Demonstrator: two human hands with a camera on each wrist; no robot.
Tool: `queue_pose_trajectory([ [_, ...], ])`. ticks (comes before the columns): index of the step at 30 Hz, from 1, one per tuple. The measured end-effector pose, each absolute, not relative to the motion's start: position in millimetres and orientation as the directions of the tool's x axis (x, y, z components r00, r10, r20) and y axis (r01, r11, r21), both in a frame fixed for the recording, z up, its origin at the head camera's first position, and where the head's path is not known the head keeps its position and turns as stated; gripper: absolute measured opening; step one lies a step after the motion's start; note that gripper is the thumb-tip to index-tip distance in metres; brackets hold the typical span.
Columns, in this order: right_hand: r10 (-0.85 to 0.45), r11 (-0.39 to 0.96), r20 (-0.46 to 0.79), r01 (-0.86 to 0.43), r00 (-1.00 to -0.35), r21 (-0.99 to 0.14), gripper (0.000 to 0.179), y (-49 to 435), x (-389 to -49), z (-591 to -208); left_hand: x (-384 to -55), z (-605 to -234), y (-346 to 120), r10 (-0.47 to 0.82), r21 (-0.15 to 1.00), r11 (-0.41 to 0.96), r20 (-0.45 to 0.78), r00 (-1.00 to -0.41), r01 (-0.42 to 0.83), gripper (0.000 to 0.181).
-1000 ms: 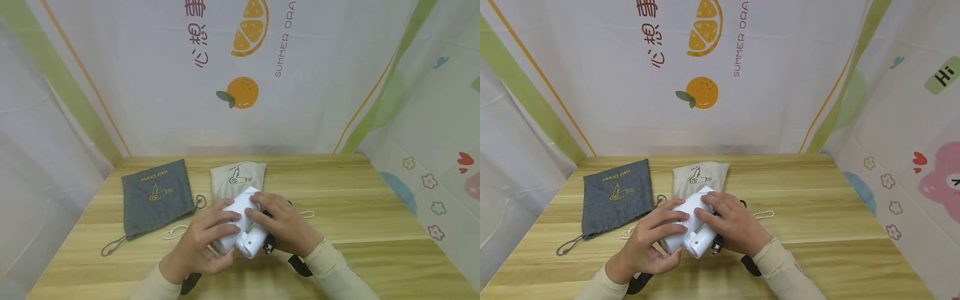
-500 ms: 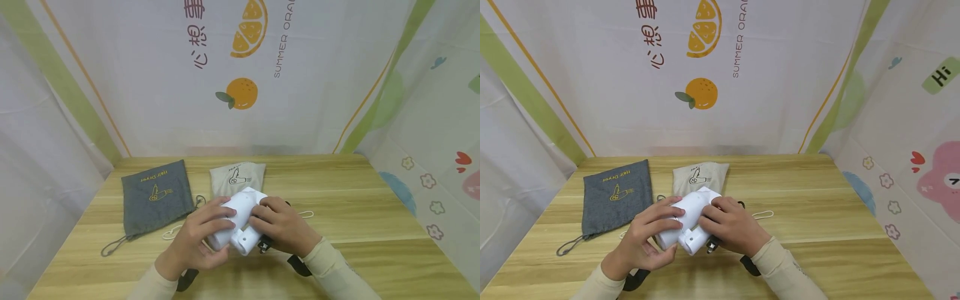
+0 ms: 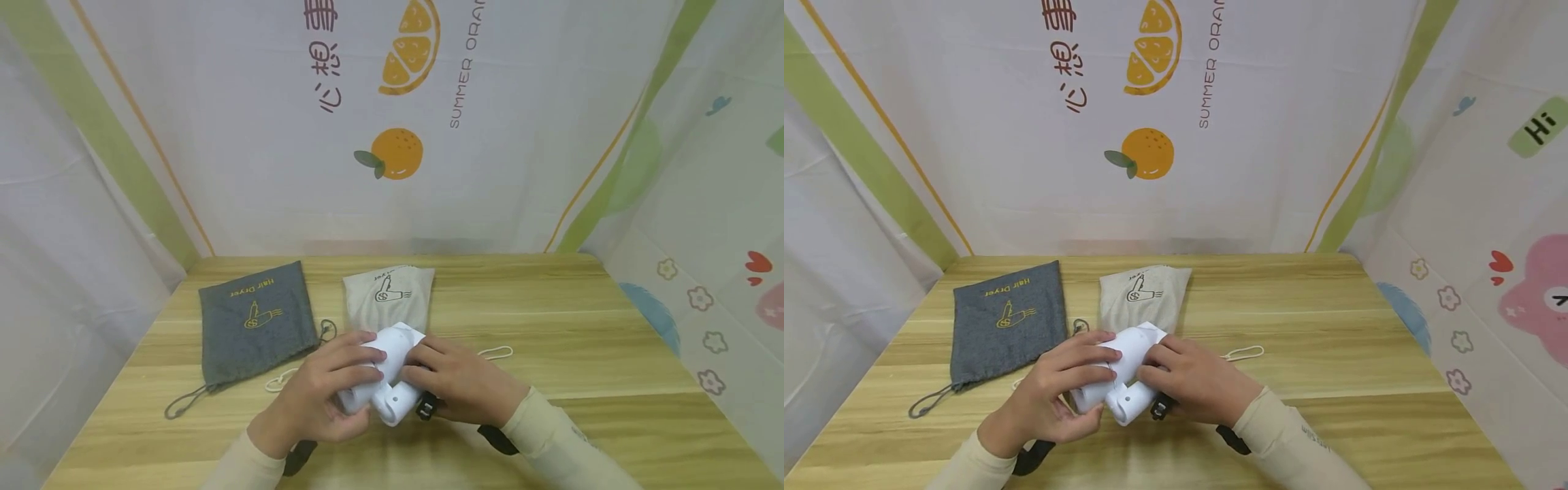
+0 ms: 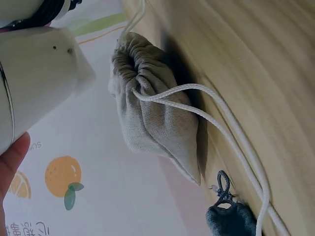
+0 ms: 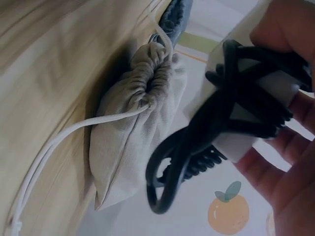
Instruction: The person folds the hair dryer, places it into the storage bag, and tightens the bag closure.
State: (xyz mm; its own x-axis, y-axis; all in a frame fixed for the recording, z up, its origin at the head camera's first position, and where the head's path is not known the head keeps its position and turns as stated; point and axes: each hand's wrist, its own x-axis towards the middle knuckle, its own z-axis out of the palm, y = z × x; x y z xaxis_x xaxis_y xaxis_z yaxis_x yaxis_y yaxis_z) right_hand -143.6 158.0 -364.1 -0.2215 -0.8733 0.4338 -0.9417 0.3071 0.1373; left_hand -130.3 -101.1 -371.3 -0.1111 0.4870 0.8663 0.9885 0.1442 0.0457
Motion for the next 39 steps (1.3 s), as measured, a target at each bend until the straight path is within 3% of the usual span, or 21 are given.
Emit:
queue_pose_trajectory([
  [11, -0.882, 0.293, 0.418, -0.948, -0.218, 0.124, 0.054, 156, -142, -368, -132, -372, -111, 0.537, 0.183, 0.195, 0.802, -0.261, 0.963, 0.037],
  [17, -0.877, 0.318, 0.421, -0.936, -0.232, 0.148, 0.052, 153, -140, -371, -131, -373, -115, 0.553, 0.209, 0.237, 0.774, -0.308, 0.949, 0.042],
  [32, -0.850, 0.427, 0.433, -0.874, -0.301, 0.231, 0.054, 152, -133, -373, -131, -375, -114, 0.579, 0.141, 0.323, 0.752, -0.313, 0.936, 0.035],
  [39, -0.848, 0.423, 0.434, -0.883, -0.305, 0.205, 0.057, 153, -132, -373, -133, -374, -113, 0.538, 0.101, 0.304, 0.803, -0.258, 0.947, 0.032],
])
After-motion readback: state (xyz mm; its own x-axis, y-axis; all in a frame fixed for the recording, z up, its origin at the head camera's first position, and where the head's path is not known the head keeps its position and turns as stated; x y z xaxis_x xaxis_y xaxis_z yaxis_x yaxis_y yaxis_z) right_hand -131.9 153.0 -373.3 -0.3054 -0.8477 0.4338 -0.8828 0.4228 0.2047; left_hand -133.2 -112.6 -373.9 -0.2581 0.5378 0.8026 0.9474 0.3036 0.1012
